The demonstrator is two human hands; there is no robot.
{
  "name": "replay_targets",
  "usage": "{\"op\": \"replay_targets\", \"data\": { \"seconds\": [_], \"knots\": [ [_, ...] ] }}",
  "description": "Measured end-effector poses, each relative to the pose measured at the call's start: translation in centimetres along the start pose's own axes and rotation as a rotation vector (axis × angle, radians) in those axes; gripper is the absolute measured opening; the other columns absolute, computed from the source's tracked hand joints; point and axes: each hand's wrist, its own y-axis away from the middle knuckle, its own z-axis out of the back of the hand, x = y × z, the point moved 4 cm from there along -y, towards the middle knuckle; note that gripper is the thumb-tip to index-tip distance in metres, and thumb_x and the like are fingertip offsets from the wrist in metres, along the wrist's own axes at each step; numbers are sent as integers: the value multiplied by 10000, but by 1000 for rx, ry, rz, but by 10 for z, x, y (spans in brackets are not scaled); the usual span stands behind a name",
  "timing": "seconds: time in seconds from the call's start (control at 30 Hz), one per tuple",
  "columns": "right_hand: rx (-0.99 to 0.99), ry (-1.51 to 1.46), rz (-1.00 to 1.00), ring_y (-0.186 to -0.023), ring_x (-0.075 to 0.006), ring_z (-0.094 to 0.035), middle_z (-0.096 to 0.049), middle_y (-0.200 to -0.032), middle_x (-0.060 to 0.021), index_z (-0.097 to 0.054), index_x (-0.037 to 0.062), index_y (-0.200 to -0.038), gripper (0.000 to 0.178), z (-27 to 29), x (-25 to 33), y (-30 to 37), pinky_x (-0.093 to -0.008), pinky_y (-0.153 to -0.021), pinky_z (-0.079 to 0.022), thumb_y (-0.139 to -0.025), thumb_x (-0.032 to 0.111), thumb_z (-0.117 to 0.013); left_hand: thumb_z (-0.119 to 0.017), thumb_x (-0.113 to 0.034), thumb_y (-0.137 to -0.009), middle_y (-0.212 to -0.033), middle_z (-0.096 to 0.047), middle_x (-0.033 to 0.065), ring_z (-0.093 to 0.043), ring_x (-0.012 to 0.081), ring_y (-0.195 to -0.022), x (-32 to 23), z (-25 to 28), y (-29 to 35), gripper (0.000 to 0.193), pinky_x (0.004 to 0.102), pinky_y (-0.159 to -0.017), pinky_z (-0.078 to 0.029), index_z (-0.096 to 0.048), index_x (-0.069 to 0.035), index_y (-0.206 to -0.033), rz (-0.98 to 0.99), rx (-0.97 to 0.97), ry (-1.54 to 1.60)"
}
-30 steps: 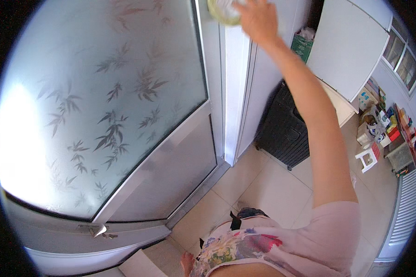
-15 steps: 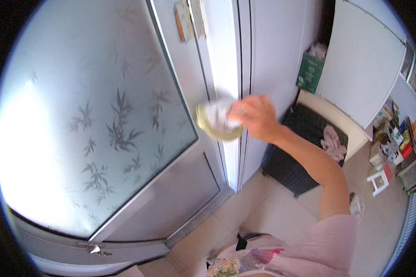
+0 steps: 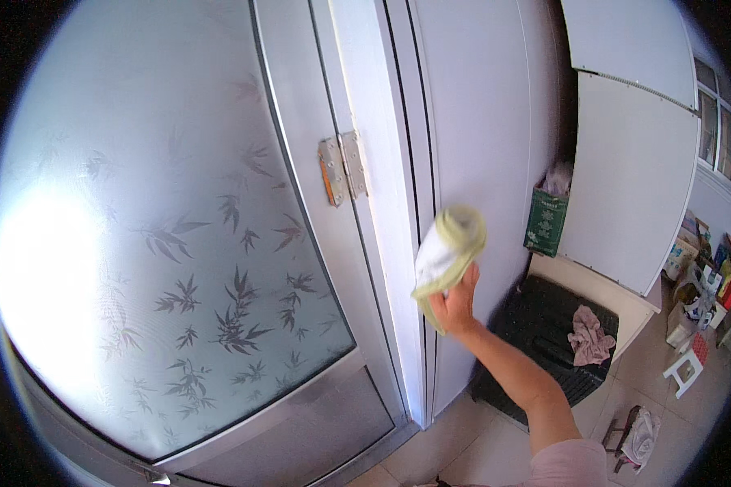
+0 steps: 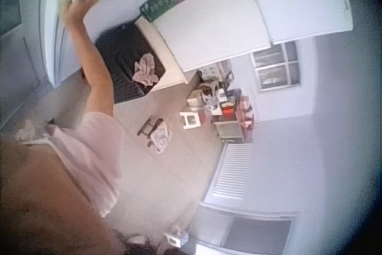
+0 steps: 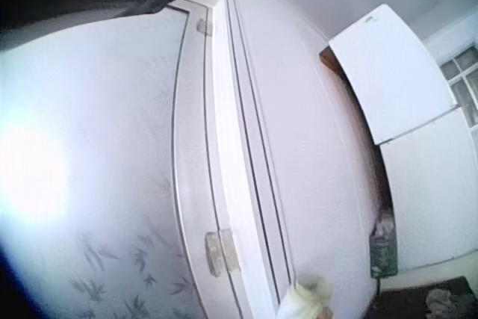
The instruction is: The person wipes a white cabinet surface and a glass door with a green cloth. They systematically clean the cabinet top, the door frame, and the glass panel, moving the cloth in circular and linear motions to cover the surfaces.
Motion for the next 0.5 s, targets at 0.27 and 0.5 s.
{"op": "replay_targets", "data": {
  "seconds": [0.27,0.5],
  "knots": [
    [-226,23,172,-1090,-377,-425,-446,-1212,-193,-426,34,-1217,570,45,78,-340,-458,-901,-360,-771,365,-551,-513,-254,-869,-956,-601,136,-576,163,-880,-25,-2,-70,335,279,-774,-453,-523,-96,-1164,-5,-27,82],
    [-225,53,54,-1058,-365,-438,-481,-1126,-160,-437,54,-1202,592,54,109,-384,-480,-855,-382,-738,395,-570,-515,-252,-870,-970,-599,142,-577,164,-889,-9,-2,-64,332,277,-774,-454,-522,-107,-1168,39,-5,121]
  ]
}}
